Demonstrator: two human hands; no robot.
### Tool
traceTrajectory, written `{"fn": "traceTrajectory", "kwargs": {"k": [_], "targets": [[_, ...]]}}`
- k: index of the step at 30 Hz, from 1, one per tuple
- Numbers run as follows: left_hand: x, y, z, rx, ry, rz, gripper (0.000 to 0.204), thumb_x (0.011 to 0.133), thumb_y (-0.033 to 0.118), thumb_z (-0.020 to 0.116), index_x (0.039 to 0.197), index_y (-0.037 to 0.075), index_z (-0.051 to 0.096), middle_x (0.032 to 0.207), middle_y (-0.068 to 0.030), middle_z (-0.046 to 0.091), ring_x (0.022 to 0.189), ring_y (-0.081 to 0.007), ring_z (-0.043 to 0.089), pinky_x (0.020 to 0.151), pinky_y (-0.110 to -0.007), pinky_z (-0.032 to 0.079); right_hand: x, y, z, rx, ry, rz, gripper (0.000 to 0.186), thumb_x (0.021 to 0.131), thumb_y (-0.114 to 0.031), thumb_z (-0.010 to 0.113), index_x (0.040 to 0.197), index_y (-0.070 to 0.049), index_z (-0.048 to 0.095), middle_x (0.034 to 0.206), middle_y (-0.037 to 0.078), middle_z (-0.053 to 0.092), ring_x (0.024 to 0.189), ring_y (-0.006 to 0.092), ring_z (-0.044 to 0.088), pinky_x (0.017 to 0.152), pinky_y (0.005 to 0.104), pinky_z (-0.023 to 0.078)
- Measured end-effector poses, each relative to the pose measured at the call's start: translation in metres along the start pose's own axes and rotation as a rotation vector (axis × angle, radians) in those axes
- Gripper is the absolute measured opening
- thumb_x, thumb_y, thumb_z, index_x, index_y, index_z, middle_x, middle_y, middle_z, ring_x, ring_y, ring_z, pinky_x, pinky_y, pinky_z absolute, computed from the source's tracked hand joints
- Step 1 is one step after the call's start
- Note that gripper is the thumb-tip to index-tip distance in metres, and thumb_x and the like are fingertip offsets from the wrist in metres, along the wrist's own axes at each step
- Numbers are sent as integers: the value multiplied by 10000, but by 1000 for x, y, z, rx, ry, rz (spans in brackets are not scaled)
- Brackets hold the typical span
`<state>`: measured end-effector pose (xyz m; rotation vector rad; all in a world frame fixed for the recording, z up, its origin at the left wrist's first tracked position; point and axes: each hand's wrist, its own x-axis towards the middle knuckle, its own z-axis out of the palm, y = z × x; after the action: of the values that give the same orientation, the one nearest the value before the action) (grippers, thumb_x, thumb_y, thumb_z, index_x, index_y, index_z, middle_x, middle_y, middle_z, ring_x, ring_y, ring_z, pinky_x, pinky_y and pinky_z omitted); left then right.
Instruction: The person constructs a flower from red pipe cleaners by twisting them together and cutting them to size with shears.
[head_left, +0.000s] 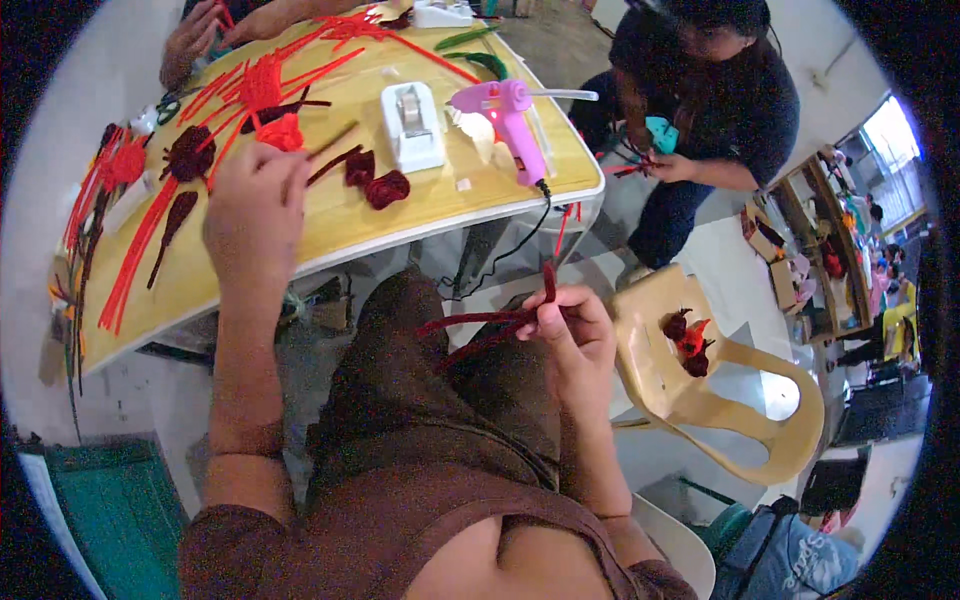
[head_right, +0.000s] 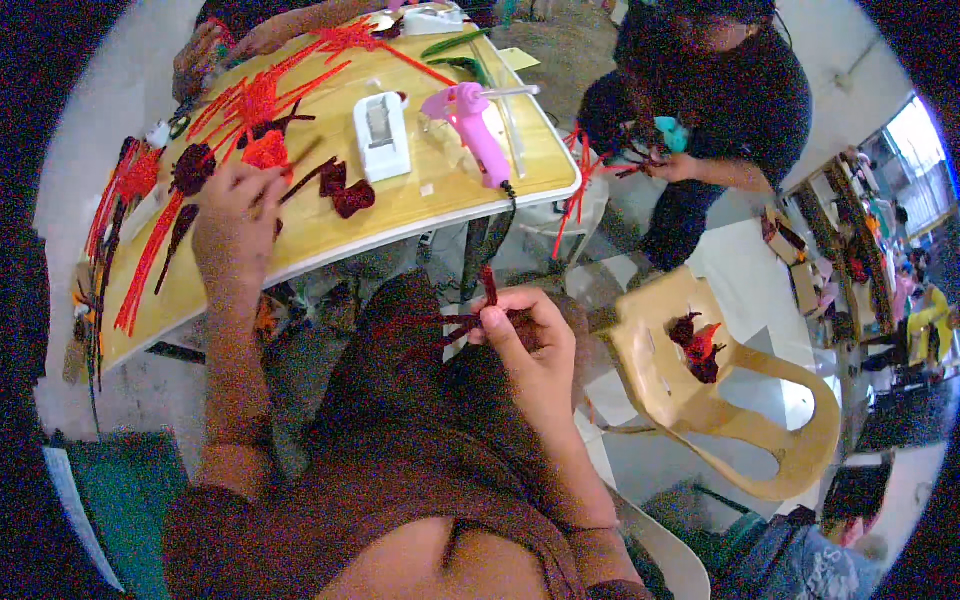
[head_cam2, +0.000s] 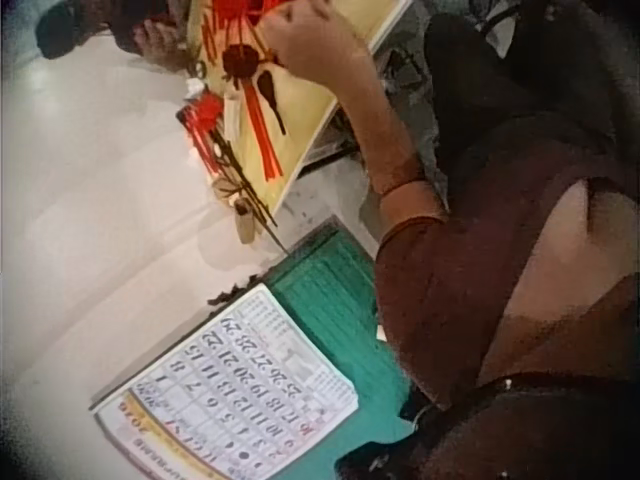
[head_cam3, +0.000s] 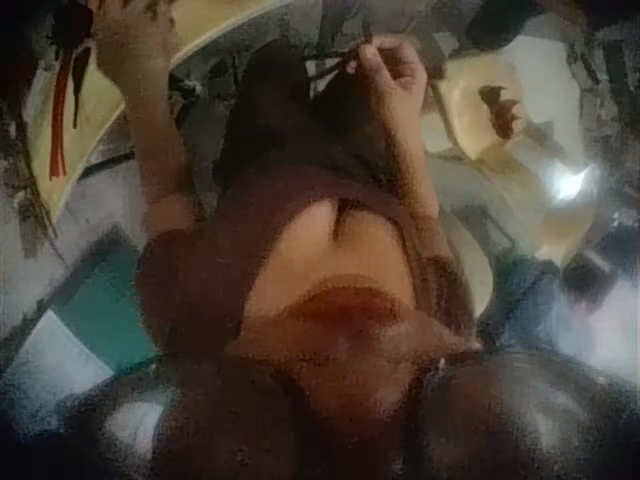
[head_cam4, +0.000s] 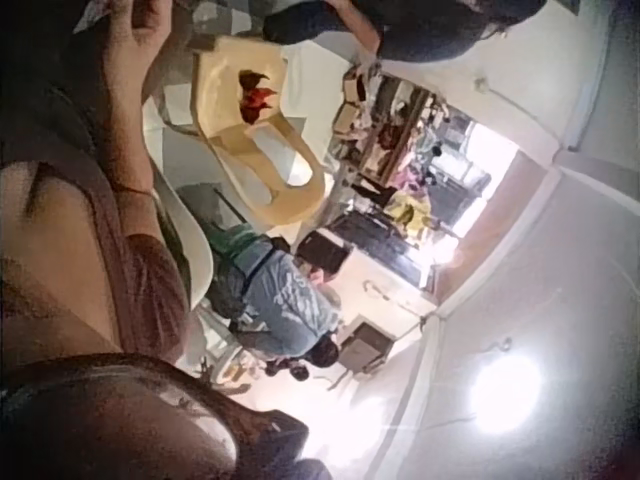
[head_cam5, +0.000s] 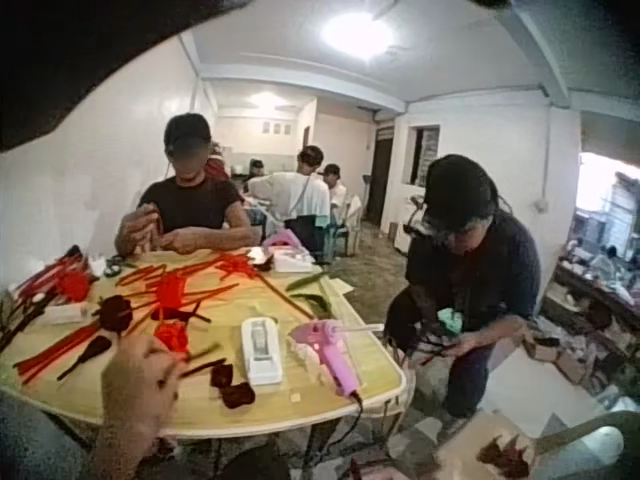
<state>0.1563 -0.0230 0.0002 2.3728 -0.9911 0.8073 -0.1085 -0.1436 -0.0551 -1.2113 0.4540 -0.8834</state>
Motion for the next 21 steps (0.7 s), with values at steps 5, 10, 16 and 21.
{"fn": "traceTrajectory", "kwargs": {"k": [5,10,16,21], "targets": [[11,38,-24,-274,559,284,191,790,81,693,973,131,713,937,-72,611,920,-224,586,769,-324,483,-7,8,-18,125,33,-105,66,900,-77,615,924,-36,568,960,79,623,796,147,612,740,273,507],[-44,134,-22,-949,-352,687,251,799,38,640,1039,96,686,913,-82,640,851,-197,624,736,-298,517,-48,-27,-39,226,-418,-446,96,814,-70,691,821,-33,602,824,142,627,702,250,633,584,334,510],[-76,297,73,-1339,-426,916,423,838,35,551,1258,85,555,1093,-153,599,925,-349,616,802,-388,511,-75,-59,-49,241,-481,-504,101,766,-32,717,827,1,644,807,179,641,682,265,642,576,331,504],[-70,300,76,-1331,-663,838,498,850,66,577,1338,72,480,1186,-190,572,1050,-323,588,898,-371,476,-82,-63,-67,69,-70,-570,95,794,-68,689,787,-34,600,841,155,643,738,237,635,670,324,515]]}}
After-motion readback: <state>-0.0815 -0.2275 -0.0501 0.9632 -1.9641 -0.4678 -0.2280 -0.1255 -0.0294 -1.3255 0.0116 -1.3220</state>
